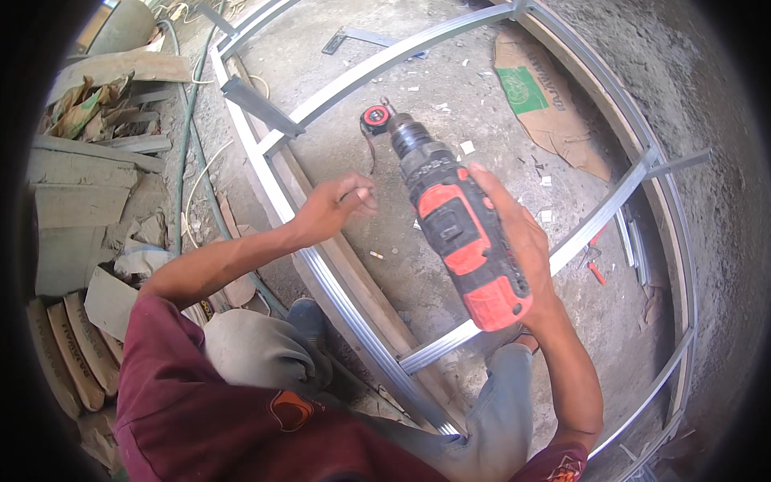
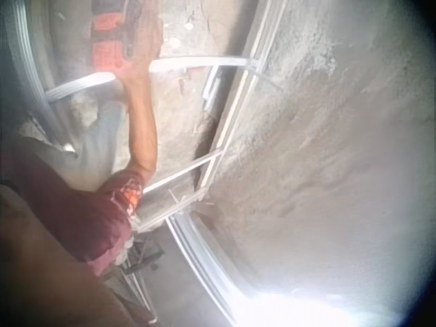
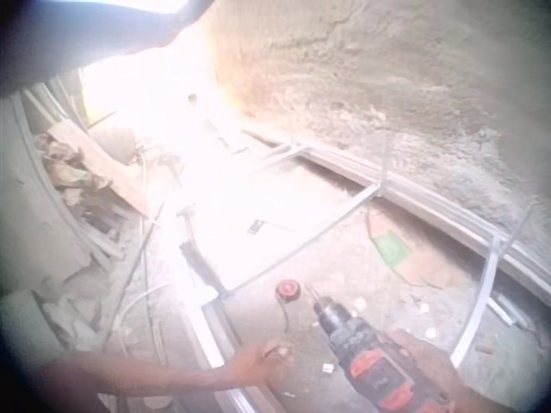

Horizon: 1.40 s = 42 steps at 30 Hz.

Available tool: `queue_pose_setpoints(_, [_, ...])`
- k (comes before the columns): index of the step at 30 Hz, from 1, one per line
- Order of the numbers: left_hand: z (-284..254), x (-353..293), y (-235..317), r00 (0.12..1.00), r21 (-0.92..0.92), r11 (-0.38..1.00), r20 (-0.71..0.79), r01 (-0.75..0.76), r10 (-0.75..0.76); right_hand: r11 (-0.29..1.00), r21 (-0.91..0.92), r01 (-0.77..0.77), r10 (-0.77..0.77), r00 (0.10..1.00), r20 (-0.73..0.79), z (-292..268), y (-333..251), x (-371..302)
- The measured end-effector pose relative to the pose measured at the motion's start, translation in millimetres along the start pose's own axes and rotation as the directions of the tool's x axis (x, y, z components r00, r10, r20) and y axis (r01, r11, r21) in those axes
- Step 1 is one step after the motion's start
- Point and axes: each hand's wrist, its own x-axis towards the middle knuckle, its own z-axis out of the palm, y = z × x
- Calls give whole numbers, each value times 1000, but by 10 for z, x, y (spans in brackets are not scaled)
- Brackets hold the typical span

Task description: The person assembles a rectangular metal frame on the floor using a cordless drill. They position metal strips, align them with the frame, and drive screws to secure the joints. The person repeatedly picks up strips, places them, and fastens them in place.

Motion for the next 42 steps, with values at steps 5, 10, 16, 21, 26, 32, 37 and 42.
queue_pose_setpoints(5, [-552, -376, -102, 862, -804, 580, -383, -133, -333, 959, 88, 270, -279, 951, 129, 859, -93, 397])
queue_pose_setpoints(10, [-569, -277, -280, 836, -842, 453, -455, -293, -306, 967, 100, 234, -251, 941, 228, 1314, 9, 409])
queue_pose_setpoints(16, [-637, -245, -232, 825, -859, 441, -436, -262, -360, 953, 108, 282, -297, 939, 173, 1436, 101, 455])
queue_pose_setpoints(21, [-645, -213, -212, 831, -865, 449, -410, -224, -375, 947, 126, 295, -313, 937, 157, 1425, 108, 474])
queue_pose_setpoints(26, [-694, -215, -221, 855, -870, 472, -348, -142, -385, 952, 68, 298, -306, 927, 216, 1400, 136, 468])
queue_pose_setpoints(32, [-719, -204, -238, 864, -841, 536, -317, -67, -390, 918, -153, 367, -334, 920, 203, 1480, 215, 358])
queue_pose_setpoints(37, [-741, -327, -263, 715, -380, 912, -680, -156, -161, 913, -260, 314, -268, 943, 198, 1690, 224, 331])
queue_pose_setpoints(42, [-1286, -53, -514, 753, 589, 804, -489, -87, 440, 901, -310, 305, -302, 952, 58, 1891, 430, 387])
